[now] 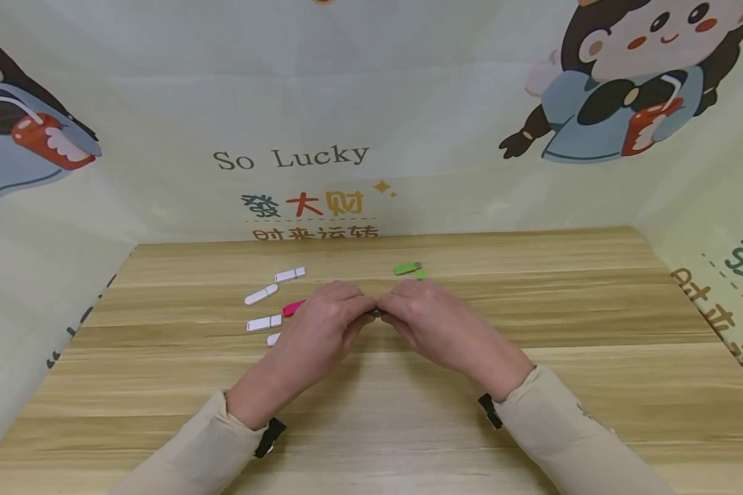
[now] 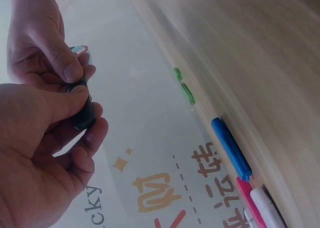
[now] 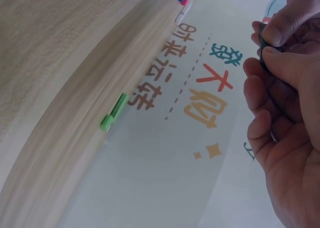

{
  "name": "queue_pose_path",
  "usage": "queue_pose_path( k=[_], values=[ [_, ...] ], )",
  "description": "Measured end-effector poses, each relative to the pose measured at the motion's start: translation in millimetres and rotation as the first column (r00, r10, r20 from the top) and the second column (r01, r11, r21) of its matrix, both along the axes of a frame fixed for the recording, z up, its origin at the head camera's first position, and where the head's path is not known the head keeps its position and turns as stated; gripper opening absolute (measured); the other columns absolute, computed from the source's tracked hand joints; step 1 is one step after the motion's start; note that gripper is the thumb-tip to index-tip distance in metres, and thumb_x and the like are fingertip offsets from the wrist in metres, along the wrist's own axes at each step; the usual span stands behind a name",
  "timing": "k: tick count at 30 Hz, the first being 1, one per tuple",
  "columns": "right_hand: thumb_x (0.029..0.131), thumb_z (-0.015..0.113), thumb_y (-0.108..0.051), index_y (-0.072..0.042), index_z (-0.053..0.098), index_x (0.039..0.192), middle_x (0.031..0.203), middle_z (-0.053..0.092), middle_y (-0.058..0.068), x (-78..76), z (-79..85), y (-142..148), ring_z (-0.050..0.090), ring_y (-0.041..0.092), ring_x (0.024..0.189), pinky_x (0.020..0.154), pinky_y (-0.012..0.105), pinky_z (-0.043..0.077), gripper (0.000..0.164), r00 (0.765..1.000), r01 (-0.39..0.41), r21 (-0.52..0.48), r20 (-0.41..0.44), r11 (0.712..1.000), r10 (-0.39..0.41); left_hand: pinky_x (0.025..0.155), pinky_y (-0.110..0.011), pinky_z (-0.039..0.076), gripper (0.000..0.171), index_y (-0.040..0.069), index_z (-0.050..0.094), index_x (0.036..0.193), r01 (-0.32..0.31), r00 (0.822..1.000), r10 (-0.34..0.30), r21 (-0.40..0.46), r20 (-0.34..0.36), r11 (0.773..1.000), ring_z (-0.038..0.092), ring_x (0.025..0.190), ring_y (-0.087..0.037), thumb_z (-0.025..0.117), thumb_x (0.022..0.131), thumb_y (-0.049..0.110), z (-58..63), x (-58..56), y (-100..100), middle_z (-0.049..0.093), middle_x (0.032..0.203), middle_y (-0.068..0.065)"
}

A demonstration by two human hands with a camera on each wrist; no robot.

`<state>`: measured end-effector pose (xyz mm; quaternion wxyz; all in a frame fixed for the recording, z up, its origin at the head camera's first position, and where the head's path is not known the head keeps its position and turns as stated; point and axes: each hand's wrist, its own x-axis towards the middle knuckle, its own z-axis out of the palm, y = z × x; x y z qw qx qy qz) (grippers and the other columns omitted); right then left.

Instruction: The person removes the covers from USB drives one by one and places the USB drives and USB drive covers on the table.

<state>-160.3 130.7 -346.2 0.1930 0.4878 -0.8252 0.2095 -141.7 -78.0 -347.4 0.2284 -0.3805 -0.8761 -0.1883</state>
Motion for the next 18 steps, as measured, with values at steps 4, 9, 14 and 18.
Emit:
queue_pose_path(
  k=[4,9,14,18],
  values=[
    [0.091,0.071,-0.008,-0.005,0.073,0.109,0.099,0.071,0.002,-0.1,0.6,0.5,0.066,0.013,0.093,0.084,0.03,0.053,0.019,1.0,-0.003,-0.002,0.0,1.0,0.003,0.08,-0.026,0.047,0.008,0.008,0.074,0.098,0.003,1.0,-0.003,0.001,0.005,1.0,0.059,0.085,-0.014,0.069,0.093,0.011,1.4,0.2,-0.6,0.066,0.088,0.003],
    [0.091,0.071,-0.009,-0.005,0.073,0.11,0.1,0.071,0.002,0.0,0.6,0.6,0.066,0.013,0.093,0.084,0.031,0.053,0.019,1.0,-0.006,-0.004,-0.004,1.0,0.006,0.081,-0.027,0.047,0.008,0.009,0.074,0.099,0.006,1.0,-0.006,0.005,0.023,1.0,0.059,0.085,-0.014,0.069,0.093,0.011,3.2,0.7,-2.0,0.064,0.087,0.004],
    [0.091,0.071,-0.009,-0.005,0.073,0.109,0.1,0.072,0.003,0.3,1.1,1.0,0.067,0.014,0.093,0.083,0.031,0.053,0.019,1.0,-0.007,-0.01,-0.008,1.0,0.007,0.08,-0.026,0.047,0.008,0.008,0.074,0.098,0.009,0.999,-0.009,0.011,0.038,1.0,0.058,0.084,-0.013,0.068,0.094,0.012,3.5,0.1,-2.7,0.064,0.086,0.005],
    [0.091,0.071,-0.009,-0.005,0.073,0.109,0.1,0.072,0.003,0.2,1.8,0.9,0.067,0.014,0.093,0.081,0.031,0.053,0.018,1.0,-0.008,-0.023,-0.015,1.0,0.008,0.078,-0.025,0.046,0.008,0.009,0.074,0.098,0.01,0.999,-0.011,0.019,0.051,1.0,0.057,0.083,-0.012,0.069,0.094,0.013,4.5,-0.3,-3.2,0.065,0.087,0.005]
  ],
)
